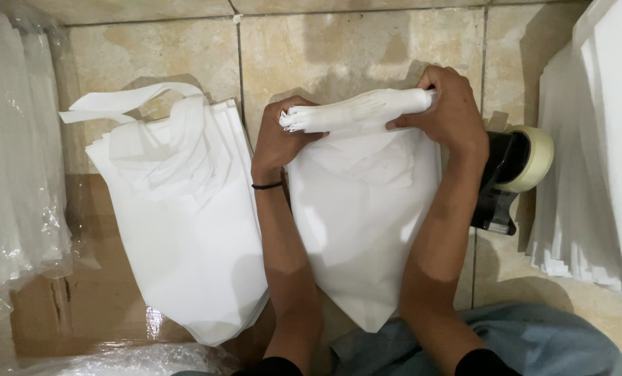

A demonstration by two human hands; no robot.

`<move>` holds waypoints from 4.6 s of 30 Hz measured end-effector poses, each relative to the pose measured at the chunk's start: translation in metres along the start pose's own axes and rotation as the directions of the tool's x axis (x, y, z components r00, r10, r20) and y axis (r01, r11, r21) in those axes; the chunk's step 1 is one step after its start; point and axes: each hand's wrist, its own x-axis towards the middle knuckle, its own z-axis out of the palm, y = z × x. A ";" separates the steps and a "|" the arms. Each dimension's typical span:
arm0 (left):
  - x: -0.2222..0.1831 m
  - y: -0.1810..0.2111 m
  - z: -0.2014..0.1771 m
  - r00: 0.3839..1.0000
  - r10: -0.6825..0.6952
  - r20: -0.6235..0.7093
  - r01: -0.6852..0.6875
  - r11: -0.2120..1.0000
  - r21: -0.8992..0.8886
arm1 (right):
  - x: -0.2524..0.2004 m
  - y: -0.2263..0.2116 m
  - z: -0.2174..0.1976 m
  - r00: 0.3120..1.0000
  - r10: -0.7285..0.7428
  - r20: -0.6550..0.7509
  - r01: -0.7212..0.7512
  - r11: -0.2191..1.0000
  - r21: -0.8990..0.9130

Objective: The person folds white plastic bags by hand and stacks them together.

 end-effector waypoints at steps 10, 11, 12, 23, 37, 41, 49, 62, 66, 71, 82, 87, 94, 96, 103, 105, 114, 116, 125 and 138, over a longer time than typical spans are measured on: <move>-0.004 0.027 0.005 0.970 -0.021 -0.243 0.124 0.900 0.418 | 0.000 -0.012 0.004 0.974 -0.153 -0.167 0.185 0.962 0.202; -0.003 0.027 0.005 0.979 -0.028 -0.203 0.108 0.911 0.397 | -0.001 -0.014 0.002 0.973 -0.157 -0.170 0.195 0.950 0.242; -0.004 0.027 0.004 0.986 -0.035 -0.163 0.094 0.922 0.375 | -0.002 -0.016 0.001 0.972 -0.161 -0.171 0.205 0.938 0.281; -0.003 0.034 0.062 0.978 0.192 0.082 -0.202 0.768 0.608 | -0.023 -0.056 -0.010 0.923 -0.381 -0.051 0.384 0.920 0.083; -0.106 0.094 -0.044 0.942 0.326 0.079 -0.295 0.694 0.656 | -0.115 -0.162 0.036 0.915 -0.397 0.071 0.389 0.915 0.105; -0.172 0.073 -0.107 0.921 0.389 -0.025 -0.167 0.454 0.875 | -0.090 -0.183 0.097 0.858 -0.511 0.044 0.490 0.841 0.229; -0.226 0.051 -0.138 0.957 0.261 -0.130 0.088 0.164 0.982 | 0.001 -0.250 0.189 0.761 -0.638 0.117 0.630 0.770 0.101; -0.155 -0.064 -0.165 0.995 0.053 -0.079 0.052 0.387 0.920 | -0.006 -0.313 0.201 0.691 -0.485 0.536 0.623 0.776 -0.101; -0.159 -0.031 -0.152 0.979 -0.039 -0.199 0.198 0.377 0.905 | -0.015 -0.258 0.230 0.635 -0.518 0.573 0.737 0.628 -0.249; -0.159 -0.049 -0.164 0.959 0.141 -0.246 0.132 0.548 0.826 | -0.053 -0.209 0.275 0.678 -0.641 0.359 0.706 0.432 -0.562; -0.187 0.009 -0.179 0.939 0.217 -0.268 0.032 0.719 0.694 | -0.143 -0.237 0.283 0.872 -0.348 0.343 0.485 0.699 -0.525; -0.201 0.012 -0.208 0.715 -0.128 -0.687 0.392 0.888 0.242 | -0.145 -0.233 0.287 0.855 -0.476 0.208 0.514 0.714 -0.475; -0.190 0.006 -0.217 0.695 -0.340 -0.633 0.412 0.910 -0.036 | -0.141 -0.216 0.299 0.731 -0.682 -0.010 0.622 0.672 -0.402; -0.183 -0.011 -0.225 0.691 -0.374 -0.618 0.346 0.923 -0.170 | -0.139 -0.212 0.303 0.698 -0.713 -0.071 0.636 0.662 -0.397; -0.210 0.062 -0.214 0.729 -0.275 -0.627 0.326 0.945 -0.036 | -0.139 -0.206 0.309 0.671 -0.732 -0.121 0.645 0.656 -0.393; -0.215 0.081 -0.208 0.770 -0.216 -0.600 0.390 0.904 0.176 | -0.135 -0.200 0.312 0.604 -0.780 -0.164 0.679 0.611 -0.408; -0.216 0.076 -0.191 0.768 -0.159 -0.620 0.400 0.876 0.271 | -0.140 -0.207 0.308 0.563 -0.807 -0.176 0.675 0.573 -0.465; -0.201 0.047 -0.192 0.743 -0.140 -0.655 0.413 0.865 0.284 | -0.139 -0.207 0.307 0.553 -0.812 -0.185 0.690 0.571 -0.445; -0.188 0.019 -0.186 0.652 -0.160 -0.741 0.497 0.829 0.258 | -0.043 -0.199 0.262 0.898 -0.236 -0.372 0.342 0.906 0.250; -0.186 0.014 -0.190 0.632 -0.160 -0.759 0.444 0.877 0.185 | 0.076 -0.217 0.211 0.799 -0.025 0.601 0.270 0.908 -0.321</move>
